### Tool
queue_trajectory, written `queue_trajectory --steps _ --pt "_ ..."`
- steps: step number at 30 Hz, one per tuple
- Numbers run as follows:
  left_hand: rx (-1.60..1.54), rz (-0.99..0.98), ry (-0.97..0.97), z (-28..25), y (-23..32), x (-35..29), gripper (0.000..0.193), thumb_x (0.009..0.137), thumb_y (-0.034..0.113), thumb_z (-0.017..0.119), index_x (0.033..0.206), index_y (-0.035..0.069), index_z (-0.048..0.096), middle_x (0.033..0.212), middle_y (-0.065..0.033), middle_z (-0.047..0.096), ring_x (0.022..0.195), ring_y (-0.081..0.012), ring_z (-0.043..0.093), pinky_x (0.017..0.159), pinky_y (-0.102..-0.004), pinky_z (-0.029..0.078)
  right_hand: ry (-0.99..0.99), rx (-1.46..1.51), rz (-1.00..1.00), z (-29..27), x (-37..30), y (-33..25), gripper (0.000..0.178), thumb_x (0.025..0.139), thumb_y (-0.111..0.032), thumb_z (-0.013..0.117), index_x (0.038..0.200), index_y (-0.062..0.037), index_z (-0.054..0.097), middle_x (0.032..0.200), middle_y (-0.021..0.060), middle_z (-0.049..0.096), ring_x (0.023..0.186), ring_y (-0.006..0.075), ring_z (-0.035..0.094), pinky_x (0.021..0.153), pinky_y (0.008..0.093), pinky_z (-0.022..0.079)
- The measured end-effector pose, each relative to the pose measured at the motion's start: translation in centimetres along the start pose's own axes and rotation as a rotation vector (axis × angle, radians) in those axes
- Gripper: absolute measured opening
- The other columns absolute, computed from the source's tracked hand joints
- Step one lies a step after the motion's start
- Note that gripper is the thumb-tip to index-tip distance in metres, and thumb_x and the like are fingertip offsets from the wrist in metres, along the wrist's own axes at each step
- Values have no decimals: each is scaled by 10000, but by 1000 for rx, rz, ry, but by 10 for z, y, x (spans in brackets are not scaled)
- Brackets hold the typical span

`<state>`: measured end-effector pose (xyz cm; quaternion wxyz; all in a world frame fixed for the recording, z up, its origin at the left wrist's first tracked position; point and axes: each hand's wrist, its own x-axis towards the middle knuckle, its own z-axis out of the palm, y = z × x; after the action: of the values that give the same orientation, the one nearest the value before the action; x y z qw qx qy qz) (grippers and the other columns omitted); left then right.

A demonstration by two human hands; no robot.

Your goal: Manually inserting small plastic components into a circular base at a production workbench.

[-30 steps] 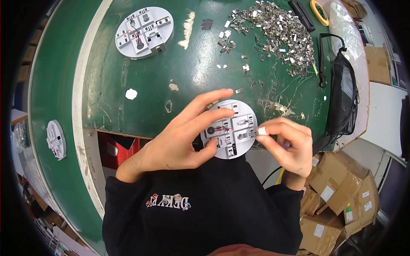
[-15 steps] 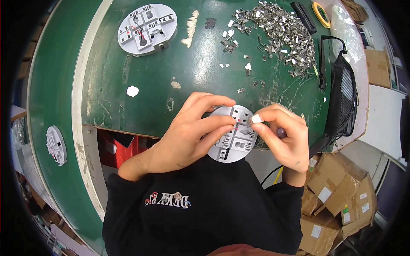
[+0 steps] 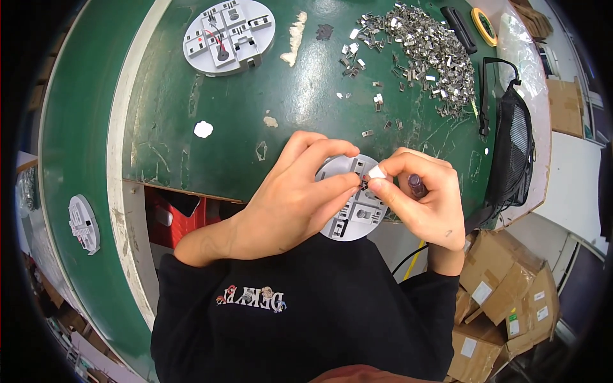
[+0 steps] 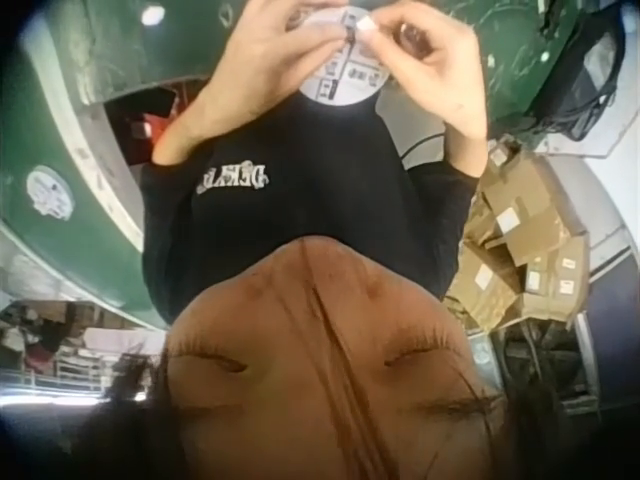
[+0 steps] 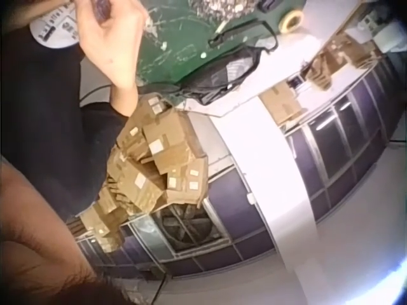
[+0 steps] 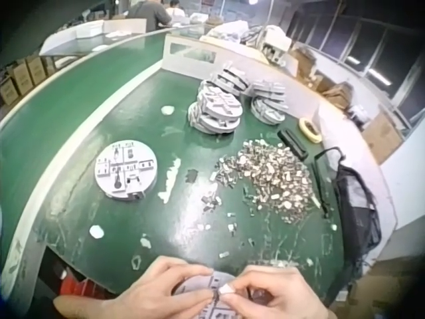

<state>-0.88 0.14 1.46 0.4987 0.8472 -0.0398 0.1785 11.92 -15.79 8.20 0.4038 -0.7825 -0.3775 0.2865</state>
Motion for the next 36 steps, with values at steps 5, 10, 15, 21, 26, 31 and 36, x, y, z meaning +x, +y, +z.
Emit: queue_trajectory --steps 5,10,15,21,26,31,36 --pt "-17 5 3 -1 -1 0 221 792 -37 697 998 44 692 1267 -92 582 1049 -238 484 831 -310 460 -16 -52 2 -1 -1 -1 55 800 22 695 827 11 649 695 45 587 561 142 456 529 271 374" --pt "-119 -30 27 -3 -6 -1 232 774 -59 702 985 35 691 1243 -92 594 1003 -214 502 795 -284 464 8 -182 -117 5 -6 4 85 794 42 691 845 5 634 727 48 576 549 149 453 505 274 377" --pt "-117 -27 37 -5 -6 -1 232 761 -73 705 969 28 689 1223 -93 603 975 -203 517 782 -273 476 112 -265 -236 19 -10 8 138 735 87 722 822 4 655 736 39 599 528 117 406 479 238 328" --pt "-107 -10 39 -4 -9 -5 210 758 -69 703 946 24 685 1224 -91 599 990 -214 527 797 -281 496 98 -426 -331 25 -15 9 175 727 90 718 856 1 638 760 55 596 529 150 446 469 260 373" --pt "-94 12 35 -3 -10 -6 200 755 -61 706 935 21 682 1222 -90 596 1008 -219 531 804 -281 504 77 -479 -386 28 -17 12 183 742 74 693 896 9 620 787 71 582 531 180 470 470 283 413" --pt "-76 18 49 -2 -12 -7 190 754 -50 710 928 21 682 1217 -91 594 1018 -221 533 801 -281 506 143 -545 -403 35 -17 11 193 712 97 727 836 -9 623 754 57 599 526 157 471 461 263 387" --pt "-69 32 45 -3 -13 -6 179 757 -40 714 922 21 683 1204 -91 595 1014 -220 533 792 -284 505 140 -606 -404 40 -18 7 196 714 101 724 841 -7 621 755 57 590 527 161 471 464 265 392"
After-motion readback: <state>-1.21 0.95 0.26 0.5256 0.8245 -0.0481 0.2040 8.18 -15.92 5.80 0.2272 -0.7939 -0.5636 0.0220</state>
